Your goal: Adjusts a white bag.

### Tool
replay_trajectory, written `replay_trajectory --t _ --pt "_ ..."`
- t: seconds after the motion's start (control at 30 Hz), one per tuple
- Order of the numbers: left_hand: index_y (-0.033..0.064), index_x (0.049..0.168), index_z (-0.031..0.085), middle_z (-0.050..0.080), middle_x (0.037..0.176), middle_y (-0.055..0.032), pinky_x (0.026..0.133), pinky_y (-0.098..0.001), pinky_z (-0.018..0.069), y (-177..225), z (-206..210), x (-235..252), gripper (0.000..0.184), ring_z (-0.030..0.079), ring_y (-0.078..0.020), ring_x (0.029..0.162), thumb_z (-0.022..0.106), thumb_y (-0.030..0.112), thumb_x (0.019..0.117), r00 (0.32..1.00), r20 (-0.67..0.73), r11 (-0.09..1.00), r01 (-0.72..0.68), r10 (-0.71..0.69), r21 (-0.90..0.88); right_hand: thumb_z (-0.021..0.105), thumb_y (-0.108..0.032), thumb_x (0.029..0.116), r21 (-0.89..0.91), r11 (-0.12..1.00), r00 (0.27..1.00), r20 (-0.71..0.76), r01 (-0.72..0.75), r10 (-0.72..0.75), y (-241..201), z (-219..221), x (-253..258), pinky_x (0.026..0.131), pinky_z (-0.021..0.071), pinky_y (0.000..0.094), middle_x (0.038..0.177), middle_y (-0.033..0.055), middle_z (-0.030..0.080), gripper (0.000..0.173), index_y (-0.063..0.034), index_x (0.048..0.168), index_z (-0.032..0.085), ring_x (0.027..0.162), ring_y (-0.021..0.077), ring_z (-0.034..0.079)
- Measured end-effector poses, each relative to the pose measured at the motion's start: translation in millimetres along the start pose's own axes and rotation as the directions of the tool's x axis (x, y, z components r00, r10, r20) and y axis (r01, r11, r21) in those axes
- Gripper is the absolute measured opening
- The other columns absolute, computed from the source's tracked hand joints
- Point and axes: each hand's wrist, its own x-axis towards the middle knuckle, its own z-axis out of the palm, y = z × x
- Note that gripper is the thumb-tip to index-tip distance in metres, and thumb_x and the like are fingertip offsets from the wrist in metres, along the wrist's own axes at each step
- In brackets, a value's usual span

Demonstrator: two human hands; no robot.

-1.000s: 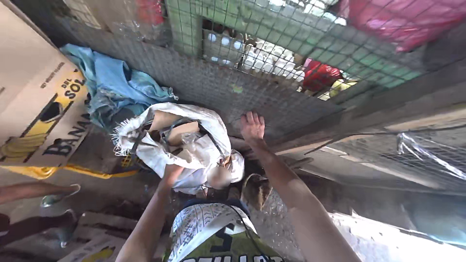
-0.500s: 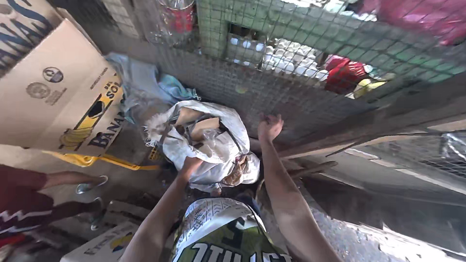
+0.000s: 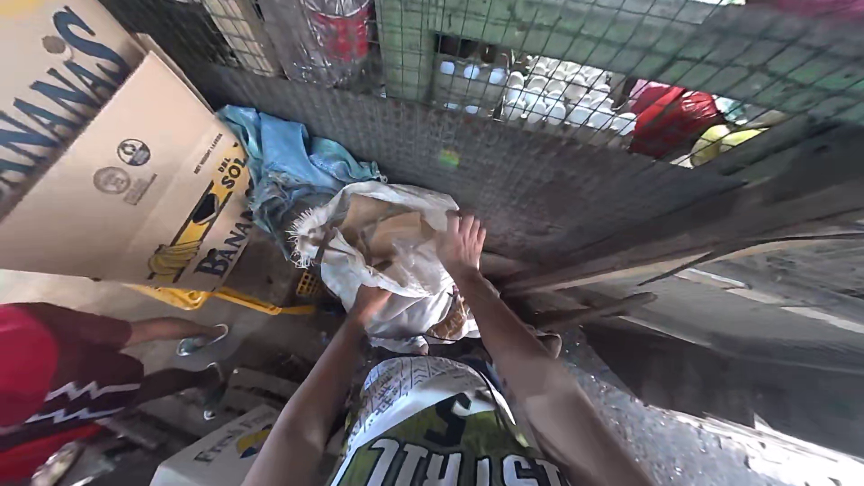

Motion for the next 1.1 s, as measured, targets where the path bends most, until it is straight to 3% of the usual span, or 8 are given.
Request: replay_trajectory --t 0.13,0.23,0.37,0.6,0.8,0.93,1.03,1.1 --pt "0.0015 0.127 0.067 0.070 0.124 -0.0143 0.108 -0.0444 0.0496 -13.6 -6.8 -1.6 0.056 0.065 -0.0219 0.120 0.079 0.038 0.0866 0.999 -0.018 0.998 -0.042 0.041 -0.054 0.060 -0.016 0.0952 -0.091 0.996 0.998 0.064 -0.009 0.015 19.9 -0.7 46.6 0.092 0.0533 0.0604 0.130 0.0177 0.065 0.033 -0.0116 0.127 0.067 0.121 0.0398 0.062" --pt "0.0015 0.130 0.064 0.069 0.127 -0.0136 0.109 -0.0421 0.0488 -18.9 -8.2 -13.5 0.063 0.064 -0.0207 0.121 0.082 0.041 0.0831 1.000 -0.004 0.997 -0.026 0.026 -0.076 0.052 -0.021 0.1021 -0.043 0.987 0.987 0.045 -0.152 0.154 28.4 -27.8 67.0 0.078 0.0570 0.0631 0.118 0.0174 0.072 0.030 -0.0115 0.125 0.068 0.104 0.0408 0.071" --pt "-0.0003 0.131 0.064 0.067 0.129 -0.0162 0.111 -0.0429 0.0468 -38.6 2.5 -19.4 0.065 0.062 -0.0229 0.125 0.080 0.043 0.0852 0.993 -0.009 0.993 -0.114 0.114 -0.029 0.050 -0.025 0.1020 -0.011 0.972 0.971 0.051 -0.235 0.235 9.5 -65.5 94.5 0.075 0.0556 0.0655 0.114 0.0187 0.073 0.032 -0.0136 0.127 0.066 0.095 0.0434 0.072" --pt "-0.0016 0.133 0.062 0.068 0.129 -0.0149 0.111 -0.0374 0.0474 -26.3 -9.3 -54.9 0.069 0.062 -0.0182 0.124 0.085 0.039 0.0811 0.998 -0.046 0.990 -0.049 0.043 -0.134 0.051 -0.029 0.1010 0.072 0.956 0.958 -0.017 -0.285 0.286 6.5 -96.6 99.9 0.077 0.0552 0.0634 0.112 0.0150 0.074 0.033 -0.0161 0.127 0.066 0.097 0.0399 0.072" --pt "0.0016 0.130 0.064 0.069 0.126 -0.0127 0.110 -0.0358 0.0480 -28.7 1.4 -46.1 0.068 0.063 -0.0159 0.122 0.086 0.042 0.0800 0.979 -0.159 0.981 -0.148 0.128 -0.124 0.051 -0.025 0.0999 0.077 0.964 0.965 -0.035 -0.256 0.259 -0.6 -142.8 107.6 0.079 0.0533 0.0672 0.107 0.0215 0.073 0.033 -0.0109 0.126 0.065 0.098 0.0444 0.071" --pt "0.0043 0.137 0.062 0.063 0.138 -0.0164 0.116 -0.0448 0.0386 -5.8 1.4 -39.1 0.069 0.054 -0.0259 0.135 0.077 0.049 0.0859 1.000 -0.014 0.997 -0.025 0.026 0.069 0.055 -0.019 0.0975 0.174 0.965 0.968 -0.122 -0.196 0.219 -1.7 -163.9 96.9 0.081 0.0523 0.0684 0.110 0.0216 0.072 0.031 -0.0086 0.125 0.066 0.099 0.0446 0.070" --pt "-0.0011 0.137 0.059 0.060 0.140 -0.0200 0.117 -0.0439 0.0380 -3.2 7.6 -41.2 0.069 0.053 -0.0279 0.136 0.079 0.040 0.0866 0.996 0.030 0.995 0.083 -0.081 -0.051 0.053 -0.018 0.1018 0.214 0.965 0.974 -0.135 -0.149 0.181 0.3 -172.8 79.6 0.080 0.0516 0.0699 0.112 0.0248 0.070 0.029 -0.0058 0.126 0.063 0.099 0.0465 0.068" --pt "-0.0049 0.140 0.055 0.058 0.142 -0.0234 0.117 -0.0445 0.0373 4.4 -2.3 -51.8 0.059 0.051 -0.0305 0.137 0.073 0.029 0.0947 0.982 0.096 0.973 0.179 -0.166 -0.149 0.055 -0.017 0.1008 0.244 0.962 0.968 -0.186 -0.118 0.166 -1.4 -174.2 68.6 0.078 0.0530 0.0672 0.109 0.0216 0.071 0.026 -0.0064 0.121 0.066 0.096 0.0418 0.070"
